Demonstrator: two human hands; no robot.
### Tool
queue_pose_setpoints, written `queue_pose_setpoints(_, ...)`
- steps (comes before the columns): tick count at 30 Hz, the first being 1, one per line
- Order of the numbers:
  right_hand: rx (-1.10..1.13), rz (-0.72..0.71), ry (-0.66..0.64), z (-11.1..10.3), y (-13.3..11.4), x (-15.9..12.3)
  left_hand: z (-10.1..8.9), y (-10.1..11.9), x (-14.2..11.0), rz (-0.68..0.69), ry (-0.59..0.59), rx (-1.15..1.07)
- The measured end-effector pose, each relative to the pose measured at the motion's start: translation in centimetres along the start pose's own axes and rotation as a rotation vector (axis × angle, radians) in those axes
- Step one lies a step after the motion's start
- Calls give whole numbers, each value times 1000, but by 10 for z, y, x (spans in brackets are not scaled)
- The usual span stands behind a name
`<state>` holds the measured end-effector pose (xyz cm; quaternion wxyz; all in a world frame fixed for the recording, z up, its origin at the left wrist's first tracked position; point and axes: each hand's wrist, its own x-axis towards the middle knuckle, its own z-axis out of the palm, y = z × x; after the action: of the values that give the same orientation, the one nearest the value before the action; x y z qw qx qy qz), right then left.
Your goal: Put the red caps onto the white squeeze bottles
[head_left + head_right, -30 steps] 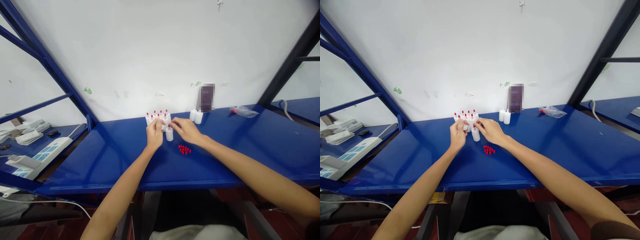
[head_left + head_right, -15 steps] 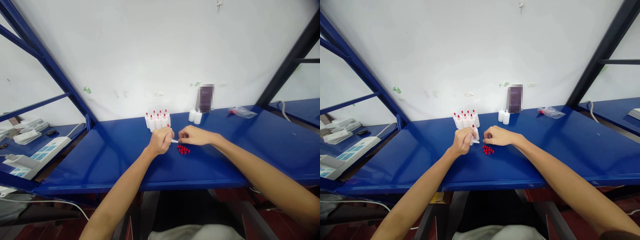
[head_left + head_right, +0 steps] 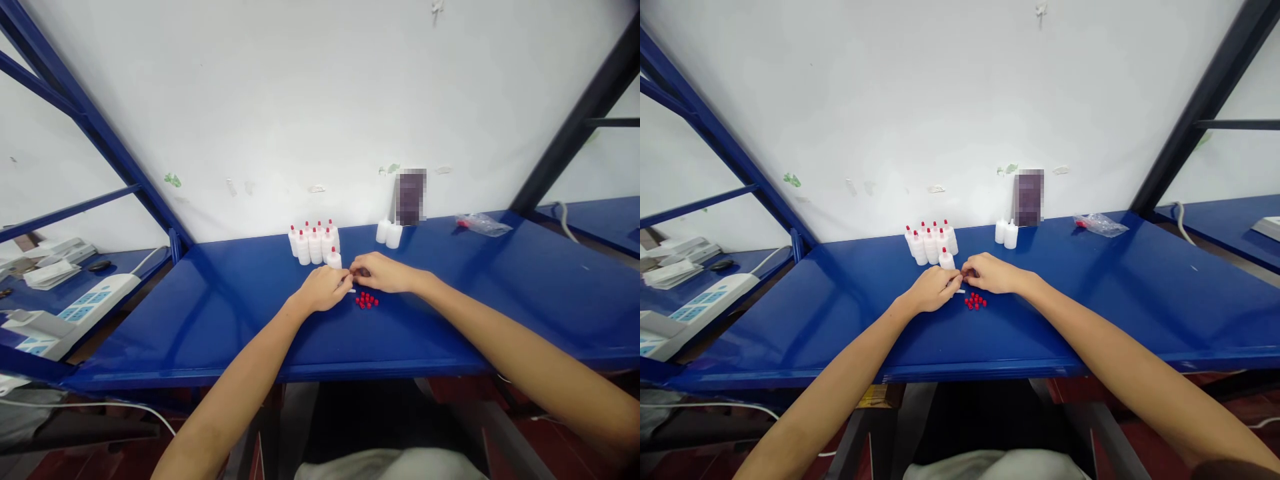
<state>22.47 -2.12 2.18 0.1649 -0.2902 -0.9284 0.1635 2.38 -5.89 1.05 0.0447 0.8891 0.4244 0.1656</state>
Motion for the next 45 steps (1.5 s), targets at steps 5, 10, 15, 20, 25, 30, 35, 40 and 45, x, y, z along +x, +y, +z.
queue_pose_setpoints(5, -86, -31, 50, 2, 10, 1, 5, 0, 2, -146, 29, 39)
queue_pose_setpoints(10, -113, -1, 54, 4, 1, 1, 7, -1, 3, -175, 59, 1)
queue_pose_setpoints(15, -44, 4, 139, 5, -1, 2, 9, -3, 4, -210, 102, -68)
queue_pose_setpoints(20, 123, 39, 269, 4, -3, 0, 9, -1, 7, -241, 187, -244)
queue_pose_setpoints(25, 299, 20, 391, 3, -8, 0, 5, 3, 6, -247, 280, -338)
queue_pose_setpoints(30, 482, 29, 389, 1, -12, 2, 3, 5, 5, -258, 352, -402)
queue_pose_setpoints(35, 728, 116, 331, 3, -13, 3, 2, 6, 5, -214, 422, -413)
queue_pose_setpoints(40, 867, 183, 315, 6, -12, 3, 1, 8, 3, -164, 469, -437)
queue_pose_setpoints(45, 811, 229, 371, 5, -15, 3, 0, 10, 1, -119, 519, -455)
